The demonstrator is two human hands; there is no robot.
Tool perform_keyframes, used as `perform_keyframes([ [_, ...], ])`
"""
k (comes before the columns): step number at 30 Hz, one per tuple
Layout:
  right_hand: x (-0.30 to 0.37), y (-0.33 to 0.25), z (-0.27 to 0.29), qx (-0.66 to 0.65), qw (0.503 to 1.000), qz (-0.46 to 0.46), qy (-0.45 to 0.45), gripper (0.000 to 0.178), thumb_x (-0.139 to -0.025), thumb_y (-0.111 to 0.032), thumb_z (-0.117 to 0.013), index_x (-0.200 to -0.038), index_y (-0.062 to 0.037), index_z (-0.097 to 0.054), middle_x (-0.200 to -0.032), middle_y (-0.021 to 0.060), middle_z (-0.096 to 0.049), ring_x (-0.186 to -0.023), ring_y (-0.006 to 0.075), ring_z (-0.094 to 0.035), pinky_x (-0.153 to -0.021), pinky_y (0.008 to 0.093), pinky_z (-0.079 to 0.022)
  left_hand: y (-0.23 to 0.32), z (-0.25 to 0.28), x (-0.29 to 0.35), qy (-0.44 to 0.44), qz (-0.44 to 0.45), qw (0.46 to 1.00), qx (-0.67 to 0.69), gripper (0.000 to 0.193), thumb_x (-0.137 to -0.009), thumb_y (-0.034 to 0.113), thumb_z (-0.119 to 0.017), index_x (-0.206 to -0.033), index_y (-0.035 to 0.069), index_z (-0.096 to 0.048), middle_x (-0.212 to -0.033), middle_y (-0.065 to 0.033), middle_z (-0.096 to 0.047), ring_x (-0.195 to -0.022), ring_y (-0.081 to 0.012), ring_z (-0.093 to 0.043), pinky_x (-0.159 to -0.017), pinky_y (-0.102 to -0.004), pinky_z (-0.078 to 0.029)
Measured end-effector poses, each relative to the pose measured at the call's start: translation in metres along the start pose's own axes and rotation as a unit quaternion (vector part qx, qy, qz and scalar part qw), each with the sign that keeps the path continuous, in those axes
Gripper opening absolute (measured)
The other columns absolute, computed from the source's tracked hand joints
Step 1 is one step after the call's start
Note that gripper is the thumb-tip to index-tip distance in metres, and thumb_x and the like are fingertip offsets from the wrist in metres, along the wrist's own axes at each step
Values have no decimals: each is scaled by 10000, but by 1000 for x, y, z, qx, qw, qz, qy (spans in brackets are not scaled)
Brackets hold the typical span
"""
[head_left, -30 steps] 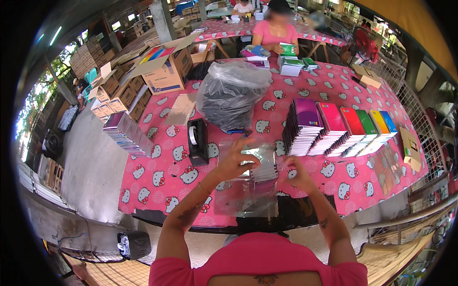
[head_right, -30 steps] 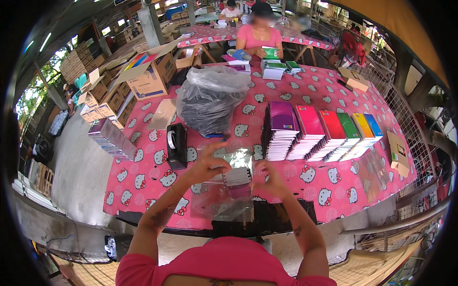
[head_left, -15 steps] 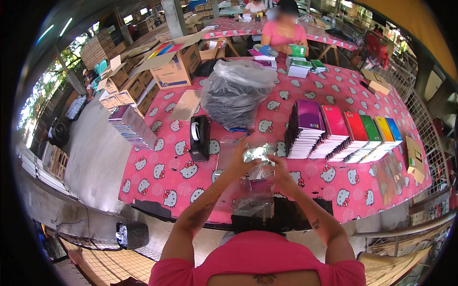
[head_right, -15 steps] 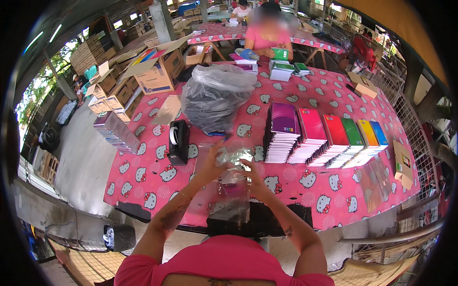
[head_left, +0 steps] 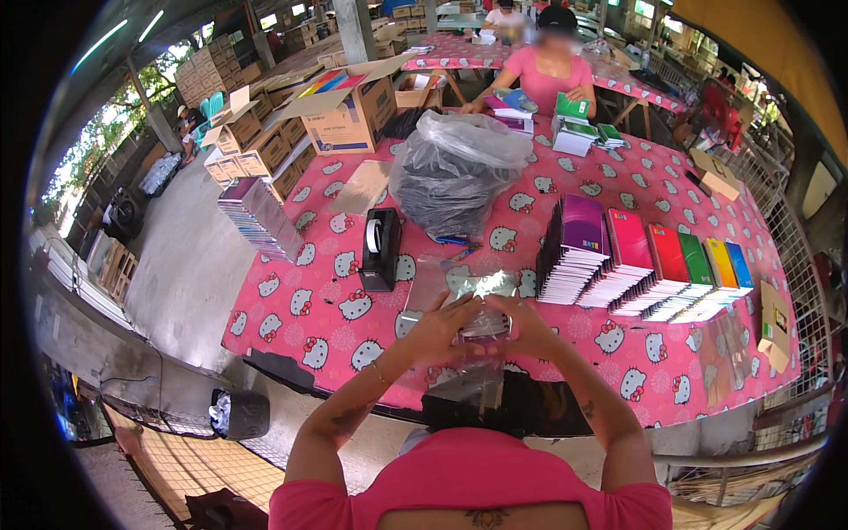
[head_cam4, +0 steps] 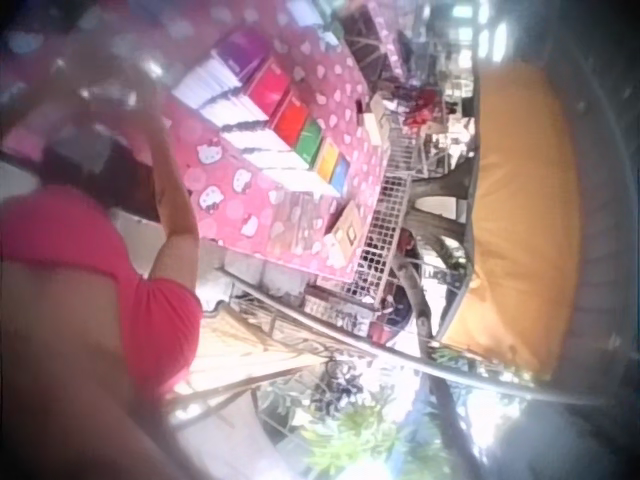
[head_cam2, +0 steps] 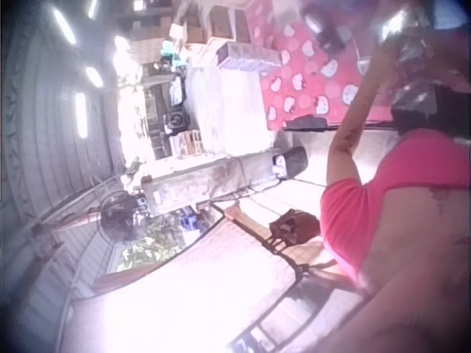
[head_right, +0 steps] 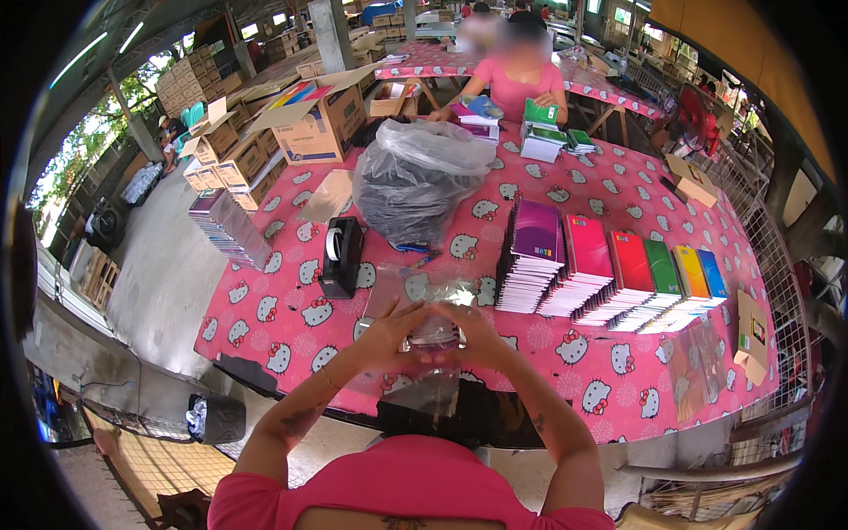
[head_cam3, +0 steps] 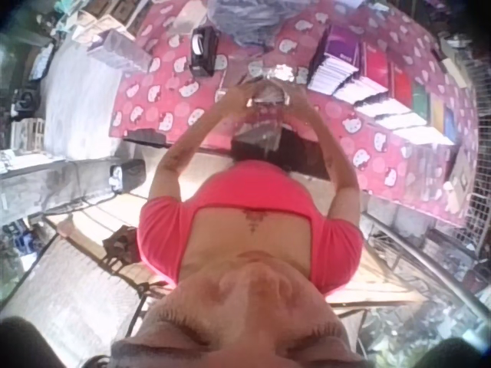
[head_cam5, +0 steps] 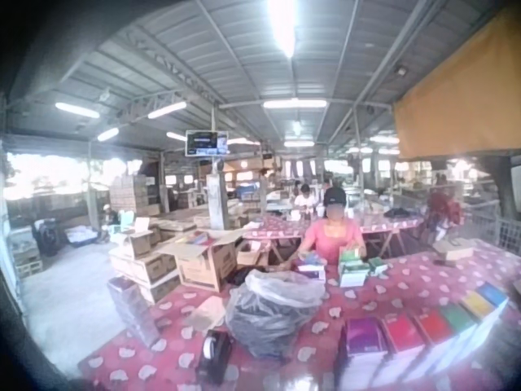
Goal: The person repeatedly picks up small notebooks from a stack, places them into clear plastic sleeves, and seals the sleeves using a handheld heat sealer. The sealed notebooks are then set aside on the table. The process is repeated for multiple notebooks of different colors.
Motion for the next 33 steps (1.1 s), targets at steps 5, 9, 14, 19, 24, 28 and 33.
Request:
perform_keyframes([
  [5, 11, 22, -20, -32, 992, 12, 120, 507, -810, -99, -771, -1296, -103, -624, -1344, 180, -603, -1274, 298, -561, -1037, 395, -443, 1, -9, 8, 32, 31, 998, 54, 292, -844, 128, -730, -1120, 46, -683, -1185, -168, -645, -1018, -304, -632, -805, -419, -540],
  [9, 12, 28, -28, -137, 973, -45, 182, 414, -817, -80, -757, -1209, -60, -627, -1265, 186, -619, -1200, 303, -594, -974, 384, -494, -21, -13, -7, -2, 104, 987, 122, 316, -822, 133, -753, -1114, 52, -663, -992, -120, -663, -876, -325, -640, -699, -441, -535],
  [14, 2, 23, -12, -39, 972, -50, 226, 480, -834, -106, -777, -1240, -37, -530, -1144, 103, -604, -1062, 203, -598, -917, 332, -497, -27, -20, -24, -15, 197, 980, -1, 600, -772, 182, -802, -1287, 45, -527, -968, -168, -651, -840, -358, -635, -721, -444, -527],
  [19, -3, 69, -29, -288, 933, -134, 170, 490, -832, -80, -772, -1247, -33, -515, -1114, 65, -583, -1030, 147, -568, -892, 302, -484, -84, -51, -3, -45, 330, 902, 277, 609, -761, 188, -800, -1277, 8, -531, -942, -227, -657, -847, -375, -637, -790, -476, -516],
  [24, 2, 71, -35, -285, 923, -169, 196, 429, -848, -75, -744, -1225, -31, -543, -1116, 65, -582, -1027, 152, -563, -897, 295, -477, -175, 34, 62, 307, 297, 894, -140, 469, -784, 271, -824, -1112, -23, -662, -952, -146, -683, -851, -261, -639, -782, -378, -515],
  [28, 4, 75, -34, -239, 928, -169, 228, 384, -852, -75, -731, -1194, -38, -560, -1094, 52, -581, -996, 141, -553, -877, 288, -464, -256, 33, 133, 249, 566, 768, 166, 280, -853, 207, -741, -1058, 20, -698, -823, -26, -669, -688, -101, -578, -589, -265, -473],
  [33, 2, 64, -36, -278, 916, -173, 230, 360, -863, -77, -718, -1184, -50, -557, -1078, 41, -576, -971, 140, -545, -870, 295, -457, -273, 17, 151, 332, 508, 722, 331, 177, -886, 165, -707, -1029, 60, -708, -798, 11, -651, -568, -52, -488, -456, -266, -349],
])
Point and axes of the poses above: each hand's wrist, its own x-axis away from the middle knuckle, its own z-axis out of the back of the hand, y = z × x, the point moved 8 cm from there along -x, towards the middle knuckle
